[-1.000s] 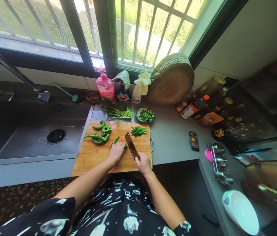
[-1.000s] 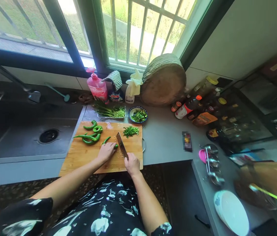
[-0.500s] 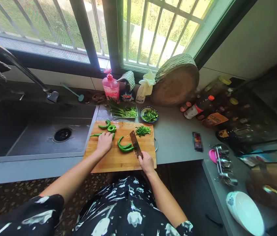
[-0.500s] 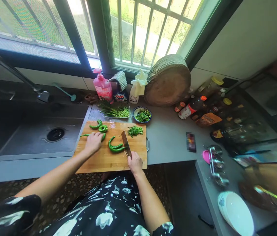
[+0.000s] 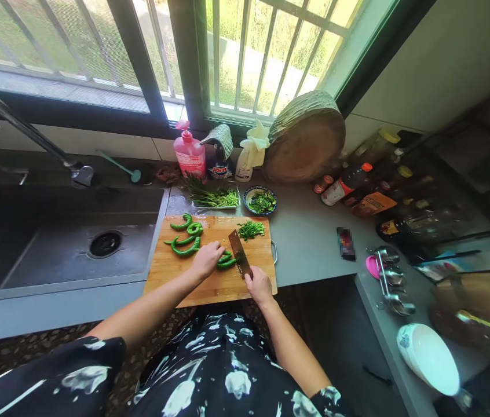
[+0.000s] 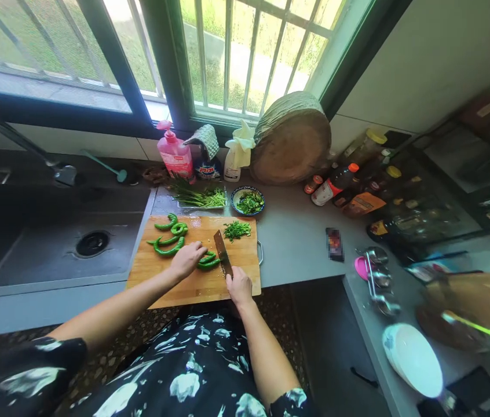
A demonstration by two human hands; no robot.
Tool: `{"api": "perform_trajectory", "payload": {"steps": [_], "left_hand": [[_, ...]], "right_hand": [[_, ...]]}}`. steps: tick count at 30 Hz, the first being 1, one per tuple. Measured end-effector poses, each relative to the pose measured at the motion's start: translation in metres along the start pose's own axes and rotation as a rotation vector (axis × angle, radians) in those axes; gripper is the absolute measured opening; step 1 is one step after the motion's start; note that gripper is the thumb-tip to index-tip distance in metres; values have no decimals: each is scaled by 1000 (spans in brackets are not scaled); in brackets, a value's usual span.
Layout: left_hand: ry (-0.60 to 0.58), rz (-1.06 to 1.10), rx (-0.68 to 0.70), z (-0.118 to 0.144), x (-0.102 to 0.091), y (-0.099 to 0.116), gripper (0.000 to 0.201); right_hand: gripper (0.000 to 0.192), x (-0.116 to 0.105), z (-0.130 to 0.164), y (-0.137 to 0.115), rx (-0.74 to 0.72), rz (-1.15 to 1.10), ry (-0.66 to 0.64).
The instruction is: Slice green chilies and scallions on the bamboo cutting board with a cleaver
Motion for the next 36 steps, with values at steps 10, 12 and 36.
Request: {"api": "perform_trajectory", "payload": {"steps": [10, 12, 36], "left_hand": [[22, 124, 89, 23, 42, 18, 35], [11, 137, 74, 23, 44, 17, 33], [162, 39, -56, 23, -19, -27, 26]], "right_hand": [[22, 3, 2, -1, 6, -29, -10], [21, 2, 2, -1, 1, -29, -17], [19, 7, -1, 5, 10, -12, -58]]}}
Point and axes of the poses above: each hand's wrist, its own z-axis away from the middle knuckle, its own x-axis out of the palm, y = z × x, the point moved 8 cm from there along -z, towards the middle knuckle, and after that the axes turned 6 degrees about z, right-handed, at the moved point
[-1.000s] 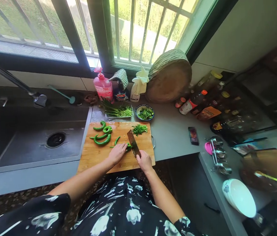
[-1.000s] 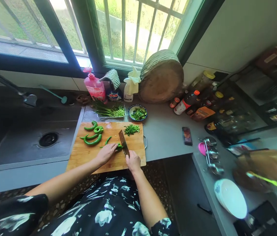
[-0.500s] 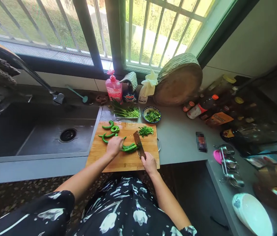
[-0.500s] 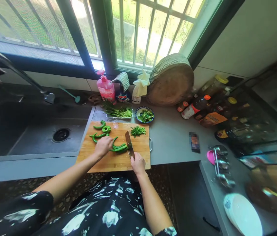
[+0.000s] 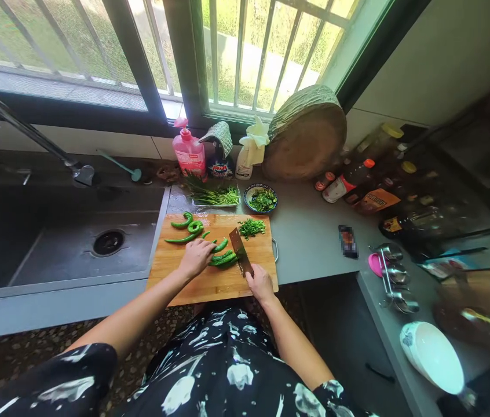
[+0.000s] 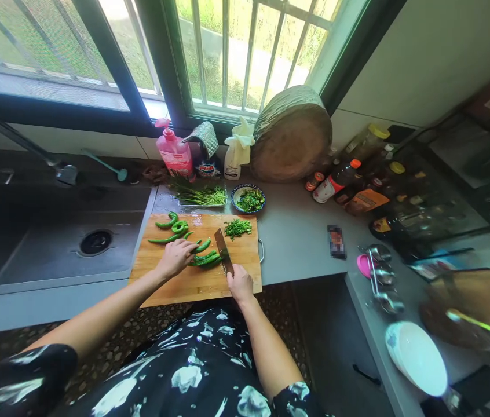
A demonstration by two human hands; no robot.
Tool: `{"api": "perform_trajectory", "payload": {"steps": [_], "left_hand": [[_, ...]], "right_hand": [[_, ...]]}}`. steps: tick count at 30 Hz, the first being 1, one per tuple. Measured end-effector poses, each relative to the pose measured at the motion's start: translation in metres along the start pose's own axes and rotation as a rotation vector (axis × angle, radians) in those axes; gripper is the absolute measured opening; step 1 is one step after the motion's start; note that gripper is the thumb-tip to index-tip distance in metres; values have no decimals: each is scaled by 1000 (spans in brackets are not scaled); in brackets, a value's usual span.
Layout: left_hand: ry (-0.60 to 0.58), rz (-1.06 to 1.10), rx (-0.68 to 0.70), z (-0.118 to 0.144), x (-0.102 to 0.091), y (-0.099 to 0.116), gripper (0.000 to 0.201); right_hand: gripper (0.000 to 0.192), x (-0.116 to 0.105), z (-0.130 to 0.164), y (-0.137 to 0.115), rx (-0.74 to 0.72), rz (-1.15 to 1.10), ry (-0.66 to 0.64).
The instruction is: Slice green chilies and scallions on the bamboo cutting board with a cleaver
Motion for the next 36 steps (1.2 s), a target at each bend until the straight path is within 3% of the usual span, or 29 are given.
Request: {"api": "perform_trajectory", "payload": {"steps": [5, 7, 9, 12, 14, 16, 18, 20, 23, 26, 29, 32, 36], "left_hand": [[-288, -47, 139, -22, 33, 14, 20], [-343, -30, 164, -23, 42, 15, 19], [-318, 13, 178, -23, 42, 17, 23], [-181, 87, 187, -24, 28, 14, 27], [-50, 65, 37, -27, 13, -10, 30], [31, -31, -247, -25, 0, -50, 31], [-14, -118, -438, -19, 0, -85, 29], [-121, -139, -459, -13, 8, -104, 31], [-196, -93, -418, -5, 17, -111, 30], [-145, 10, -347, 2, 14, -93, 28], [-61, 94, -107, 4, 6, -45, 26], [-81, 84, 131, 9, 10, 4, 24], [-144, 43, 146, 6, 20, 21, 22]], "right_hand": [[21, 0, 0, -2, -12, 14, 1], [21, -1, 1, -2, -12, 16, 3], [21, -1, 1, -2, -12, 6, 8], [20, -1, 1, -2, -16, -8, 13], [20, 0, 1, -2, -18, -11, 12], [19, 0, 1, -2, -20, -7, 13], [19, -1, 1, -3, -23, 1, 13], [18, -1, 1, -3, -22, 8, 13], [17, -2, 1, -3, -15, 13, 11], [18, -2, 0, -3, -14, 15, 18], [18, -2, 0, -2, -12, 20, 25], [17, -3, -1, 0, -2, 30, 23], [18, -1, -1, 1, -1, 32, 19]]}}
Point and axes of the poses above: each hand's wrist, its own z-axis away from the middle knuckle, its own x-axis out of the palm, y = z × x, the point moved 8 cm from there along -z, towards the middle knuckle, and after that the axes turned 6 degrees about z, right-handed, at the moved point
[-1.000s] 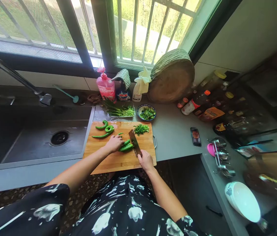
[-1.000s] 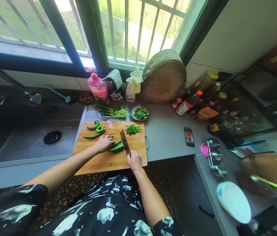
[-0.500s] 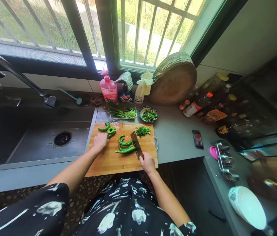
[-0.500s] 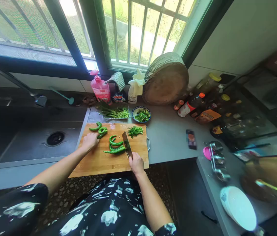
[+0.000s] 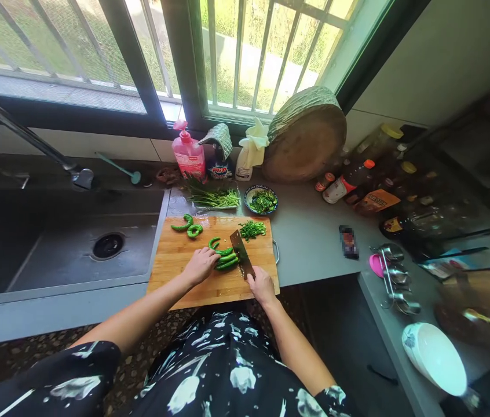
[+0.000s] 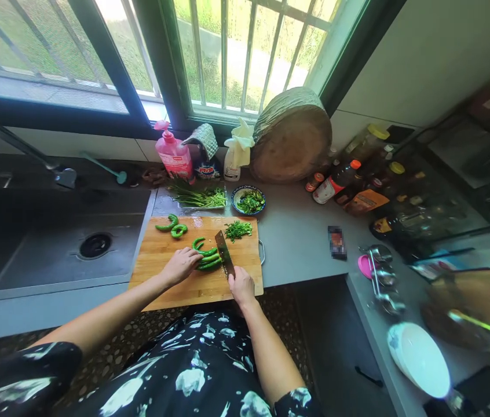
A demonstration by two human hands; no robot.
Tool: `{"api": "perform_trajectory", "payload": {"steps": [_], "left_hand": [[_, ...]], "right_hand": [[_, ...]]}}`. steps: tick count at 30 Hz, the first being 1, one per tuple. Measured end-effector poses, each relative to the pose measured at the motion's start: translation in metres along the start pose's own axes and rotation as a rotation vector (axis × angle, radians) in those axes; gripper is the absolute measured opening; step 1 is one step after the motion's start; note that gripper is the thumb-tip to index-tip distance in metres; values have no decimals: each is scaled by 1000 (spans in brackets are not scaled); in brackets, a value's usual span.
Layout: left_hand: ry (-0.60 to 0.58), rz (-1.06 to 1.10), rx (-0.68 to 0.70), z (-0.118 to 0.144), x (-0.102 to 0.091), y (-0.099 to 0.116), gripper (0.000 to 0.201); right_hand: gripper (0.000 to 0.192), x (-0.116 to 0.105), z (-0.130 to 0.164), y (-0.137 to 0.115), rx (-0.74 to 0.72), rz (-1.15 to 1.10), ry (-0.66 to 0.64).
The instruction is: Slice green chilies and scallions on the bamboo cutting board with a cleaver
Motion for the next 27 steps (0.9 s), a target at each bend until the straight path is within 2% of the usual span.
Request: {"api": "perform_trajectory", "payload": {"steps": [3, 7, 10, 13, 15, 18, 21, 22, 24, 27], "left_hand": [[-5, 21, -49, -10, -6, -20, 25], [109, -75, -419, -19, -30, -89, 30], [57, -138, -486, -22, -27, -114, 28], [24, -135, -458, -21, -18, -113, 27], [90, -43, -423, -21, -20, -102, 26], [152, 300, -479, -24, -20, -88, 29], [34, 765, -619, -29, -1, -77, 35], [-6, 855, -639, -32, 4, -73, 38], [-59, 875, -639, -39, 9, -70, 41], [-100, 721, -588, -55, 12, -72, 36]], "right_hand": [[21, 3, 0, 1, 3, -7, -3], [21, 5, 1, 0, 5, -5, -13], [20, 4, 1, -1, 16, 5, -17], [19, 4, 2, -2, 28, 15, -19], [19, 4, 1, -2, 26, 16, -19], [19, 3, 1, -2, 18, 7, -10], [18, 2, 1, -2, 11, 3, -5], [18, 2, 1, -2, 11, 7, -6], [18, 2, 1, -2, 11, 17, -11], [18, 0, 1, -4, 11, 16, -12]]}}
Point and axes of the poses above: each hand's wrist, its own z-axis away from the middle knuckle, its own x-axis out of the palm, y = z × x, the point moved 8 cm from there along -z, towards the middle knuckle, and after that the axes turned 6 degrees about z, right-handed, at the moved point
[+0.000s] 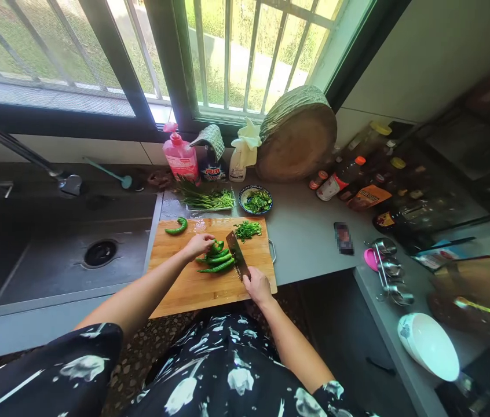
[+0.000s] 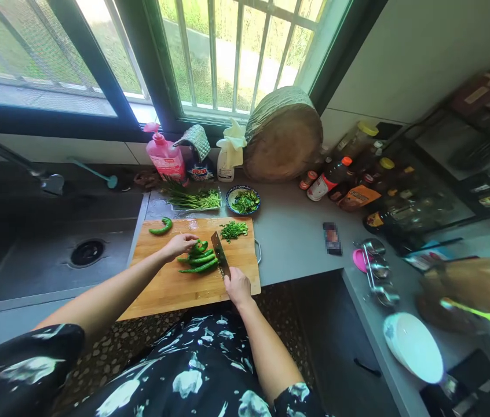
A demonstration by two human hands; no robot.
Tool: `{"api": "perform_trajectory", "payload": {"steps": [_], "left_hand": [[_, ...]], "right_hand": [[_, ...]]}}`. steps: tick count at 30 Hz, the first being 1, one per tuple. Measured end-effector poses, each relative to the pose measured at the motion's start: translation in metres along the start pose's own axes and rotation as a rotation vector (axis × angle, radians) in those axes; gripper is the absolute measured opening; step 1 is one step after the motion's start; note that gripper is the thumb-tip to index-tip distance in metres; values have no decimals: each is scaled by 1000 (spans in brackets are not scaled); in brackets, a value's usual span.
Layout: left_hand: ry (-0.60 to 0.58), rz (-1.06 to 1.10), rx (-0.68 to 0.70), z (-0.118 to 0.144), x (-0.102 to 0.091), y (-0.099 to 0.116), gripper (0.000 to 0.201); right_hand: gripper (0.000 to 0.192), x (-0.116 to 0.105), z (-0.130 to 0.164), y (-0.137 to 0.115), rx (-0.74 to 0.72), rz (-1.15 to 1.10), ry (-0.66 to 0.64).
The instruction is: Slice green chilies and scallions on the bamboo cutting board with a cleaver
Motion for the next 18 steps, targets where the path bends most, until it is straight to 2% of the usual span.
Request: {"api": "perform_trajectory", "payload": {"steps": [5, 10, 13, 15, 17, 18], "left_hand": [[-4, -218, 80, -21, 5, 8, 23], [87, -421, 127, -15, 0, 13, 19], [199, -491, 120, -7, -23, 15, 25], [318, -536, 84, -3, -51, 9, 31], [490, -609, -2, 0, -85, -4, 35], [541, -646, -44, 0, -99, -12, 36]], "right_hand": [[18, -2, 1, -2, -13, -21, -6], [17, 0, 1, -1, -16, -25, 6], [17, 0, 0, -1, -24, -37, 10], [17, -1, 0, -1, -27, -35, 6], [17, -1, 0, -2, -23, -23, 1], [17, -2, -1, -2, -19, -14, 1]]}}
Point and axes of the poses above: each hand's wrist, its own z-axis away from the middle knuckle, its own x-axis out of the palm, y = z × x, the point moved 8 cm from there along -z, towards the middle knuckle, and after that the axes turned 6 degrees about z, right-handed, at the moved point
